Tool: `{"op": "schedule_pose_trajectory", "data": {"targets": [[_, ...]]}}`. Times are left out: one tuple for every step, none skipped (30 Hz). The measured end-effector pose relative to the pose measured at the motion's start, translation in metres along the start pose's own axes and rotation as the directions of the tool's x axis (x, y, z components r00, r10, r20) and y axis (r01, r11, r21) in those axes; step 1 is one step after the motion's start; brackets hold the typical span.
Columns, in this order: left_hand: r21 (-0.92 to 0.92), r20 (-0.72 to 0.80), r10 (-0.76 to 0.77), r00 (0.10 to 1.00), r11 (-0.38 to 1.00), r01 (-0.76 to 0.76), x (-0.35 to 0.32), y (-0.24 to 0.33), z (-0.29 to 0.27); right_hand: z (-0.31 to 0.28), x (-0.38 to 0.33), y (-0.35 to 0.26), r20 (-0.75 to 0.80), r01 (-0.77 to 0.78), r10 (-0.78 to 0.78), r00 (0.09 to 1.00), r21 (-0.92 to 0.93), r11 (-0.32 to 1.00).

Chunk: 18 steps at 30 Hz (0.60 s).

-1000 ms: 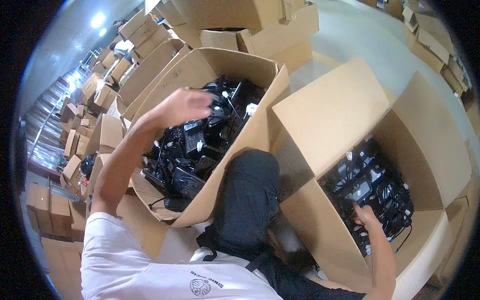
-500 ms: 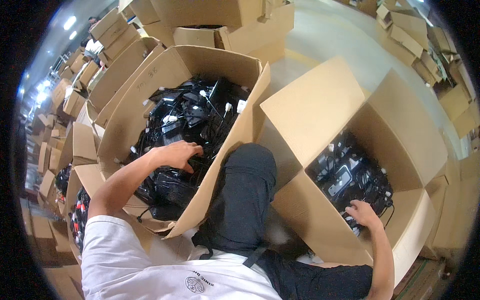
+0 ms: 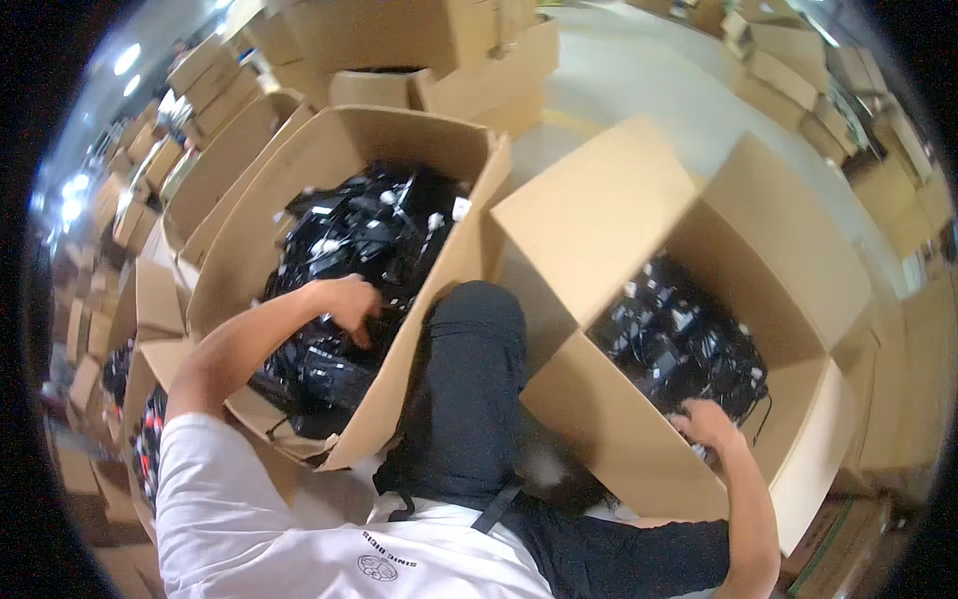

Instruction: The person packs electronic devices into a cardboard box by taking them from another cardboard box, turning them in hand, and arranging them tightly into the box.

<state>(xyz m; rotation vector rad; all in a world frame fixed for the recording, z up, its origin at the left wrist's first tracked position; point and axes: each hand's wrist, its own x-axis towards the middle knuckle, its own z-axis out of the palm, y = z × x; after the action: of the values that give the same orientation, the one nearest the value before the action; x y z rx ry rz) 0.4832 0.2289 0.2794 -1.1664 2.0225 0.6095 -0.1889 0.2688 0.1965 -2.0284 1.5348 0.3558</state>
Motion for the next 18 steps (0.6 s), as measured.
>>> {"op": "schedule_pose_trajectory", "data": {"targets": [[0.059,-0.076,-0.012,0.997,0.998,0.016,-0.023,0.003,-0.009,-0.013,-0.004,-0.013,-0.034,0.027,-0.025,0.999,0.036,0.999],[0.003,-0.231,-0.003,0.973,1.000,0.004,-0.055,-0.008,-0.011,-0.030,-0.004,-0.030,-0.057,0.008,-0.002,0.998,0.107,0.994],[-0.054,-0.381,-0.004,0.925,0.998,-0.018,-0.089,-0.018,-0.018,-0.039,-0.005,-0.040,-0.079,-0.006,0.020,0.997,0.174,0.985],[-0.172,-0.477,-0.090,0.874,0.985,0.008,-0.121,-0.017,-0.033,-0.038,-0.007,-0.031,-0.157,0.039,-0.005,0.988,0.211,0.977],[-0.295,-0.559,-0.186,0.808,0.955,0.016,-0.148,-0.013,-0.050,-0.044,-0.011,-0.026,-0.093,-0.027,0.049,0.994,0.226,0.974],[-0.397,-0.631,-0.174,0.756,0.910,-0.123,-0.168,-0.003,-0.072,-0.043,-0.014,-0.018,-0.137,-0.006,0.043,0.990,0.256,0.967],[-0.474,-0.702,-0.178,0.689,0.840,-0.266,-0.183,0.009,-0.094,-0.042,-0.019,-0.013,-0.185,0.022,0.032,0.982,0.280,0.960],[-0.484,-0.722,-0.222,0.656,0.839,-0.249,-0.192,0.017,-0.112,-0.047,-0.025,-0.015,-0.212,-0.003,0.085,0.973,0.360,0.933],[-0.488,-0.743,-0.257,0.618,0.840,-0.237,-0.196,0.026,-0.130,-0.061,-0.028,-0.023,-0.232,0.009,0.080,0.969,0.359,0.933],[-0.468,-0.797,-0.200,0.570,0.802,-0.372,-0.188,0.034,-0.146,-0.077,-0.031,-0.034,-0.297,0.068,0.036,0.954,0.333,0.940],[-0.445,-0.808,-0.187,0.559,0.815,-0.371,-0.189,0.046,-0.160,-0.093,-0.031,-0.049,-0.363,0.142,-0.022,0.932,0.306,0.941],[-0.462,-0.804,-0.155,0.574,0.770,-0.440,-0.191,0.061,-0.172,-0.109,-0.026,-0.074,-0.465,0.242,-0.064,0.883,0.334,0.911],[-0.473,-0.803,-0.104,0.587,0.710,-0.521,-0.187,0.075,-0.184,-0.129,-0.025,-0.103,-0.562,0.323,-0.079,0.823,0.349,0.880],[-0.444,-0.794,-0.069,0.604,0.745,-0.498,-0.176,0.094,-0.197,-0.148,-0.026,-0.126,-0.568,0.399,-0.081,0.819,0.462,0.792],[-0.386,-0.815,0.040,0.579,0.707,-0.592,-0.165,0.108,-0.206,-0.163,-0.039,-0.148,-0.617,0.535,-0.115,0.778,0.555,0.637],[-0.382,-0.788,0.118,0.604,0.676,-0.630,-0.148,0.130,-0.219,-0.168,-0.041,-0.157,-0.669,0.636,-0.148,0.729,0.580,0.509],[-0.387,-0.753,0.193,0.629,0.644,-0.660,-0.131,0.153,-0.231,-0.174,-0.044,-0.170,-0.706,0.698,-0.157,0.691,0.594,0.401],[-0.340,-0.736,0.294,0.610,0.618,-0.709,-0.117,0.167,-0.236,-0.181,-0.049,-0.187,-0.730,0.742,-0.167,0.662,0.609,0.280]]}}
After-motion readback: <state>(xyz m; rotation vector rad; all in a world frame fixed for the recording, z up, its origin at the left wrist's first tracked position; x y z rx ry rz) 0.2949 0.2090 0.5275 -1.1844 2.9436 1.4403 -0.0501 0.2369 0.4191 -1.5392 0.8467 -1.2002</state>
